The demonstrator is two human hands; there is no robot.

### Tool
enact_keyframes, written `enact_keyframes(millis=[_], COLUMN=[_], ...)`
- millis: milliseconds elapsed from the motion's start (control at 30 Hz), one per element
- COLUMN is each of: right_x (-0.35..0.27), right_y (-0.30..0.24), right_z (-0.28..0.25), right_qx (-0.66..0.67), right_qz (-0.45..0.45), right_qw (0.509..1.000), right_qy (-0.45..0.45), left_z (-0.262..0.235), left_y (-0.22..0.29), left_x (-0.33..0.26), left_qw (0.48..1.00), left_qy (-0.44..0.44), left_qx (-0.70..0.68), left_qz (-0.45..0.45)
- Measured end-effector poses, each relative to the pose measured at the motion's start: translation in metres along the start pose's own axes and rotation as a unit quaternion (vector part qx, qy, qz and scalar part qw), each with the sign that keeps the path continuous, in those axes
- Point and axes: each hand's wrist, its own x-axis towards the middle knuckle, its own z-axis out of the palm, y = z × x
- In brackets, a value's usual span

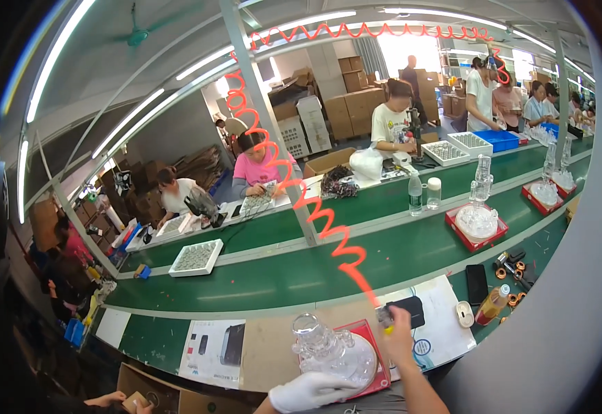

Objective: Cleaning and inspecting large glass fixtures with an air hose on an assembly line.

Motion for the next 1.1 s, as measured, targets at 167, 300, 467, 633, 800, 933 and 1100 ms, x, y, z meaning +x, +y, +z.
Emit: enact_keyframes(millis=[167,300,467,633,800,933,1100], right_x=[-0.012,-0.034,-0.041,-0.05,-0.056,-0.058,-0.08], right_y=[-0.065,-0.085,-0.094,-0.077,-0.066,-0.084,-0.081], right_z=[-0.093,-0.097,-0.069,-0.044,-0.042,-0.049,-0.036], right_qx=[0.339,0.479,0.464,0.396,0.221,0.209,0.421], right_qz=[0.203,0.183,0.194,0.166,-0.02,-0.051,0.09], right_qw=[0.919,0.858,0.864,0.903,0.975,0.976,0.9], right_qy=[0.006,0.044,0.014,0.022,0.032,-0.002,-0.062], left_z=[0.039,0.085,0.115,0.128,0.127,0.137,0.137], left_y=[-0.065,-0.123,-0.143,-0.167,-0.145,-0.166,-0.177], left_x=[-0.098,-0.133,-0.11,-0.116,-0.105,-0.115,-0.12], left_qw=[0.863,0.82,0.84,0.813,0.828,0.833,0.842], left_qy=[0.178,0.371,0.325,0.347,0.346,0.346,0.312], left_qx=[-0.289,-0.163,-0.047,-0.142,0.03,0.113,0.026], left_qz=[-0.375,-0.405,-0.432,-0.446,-0.439,-0.417,-0.439])
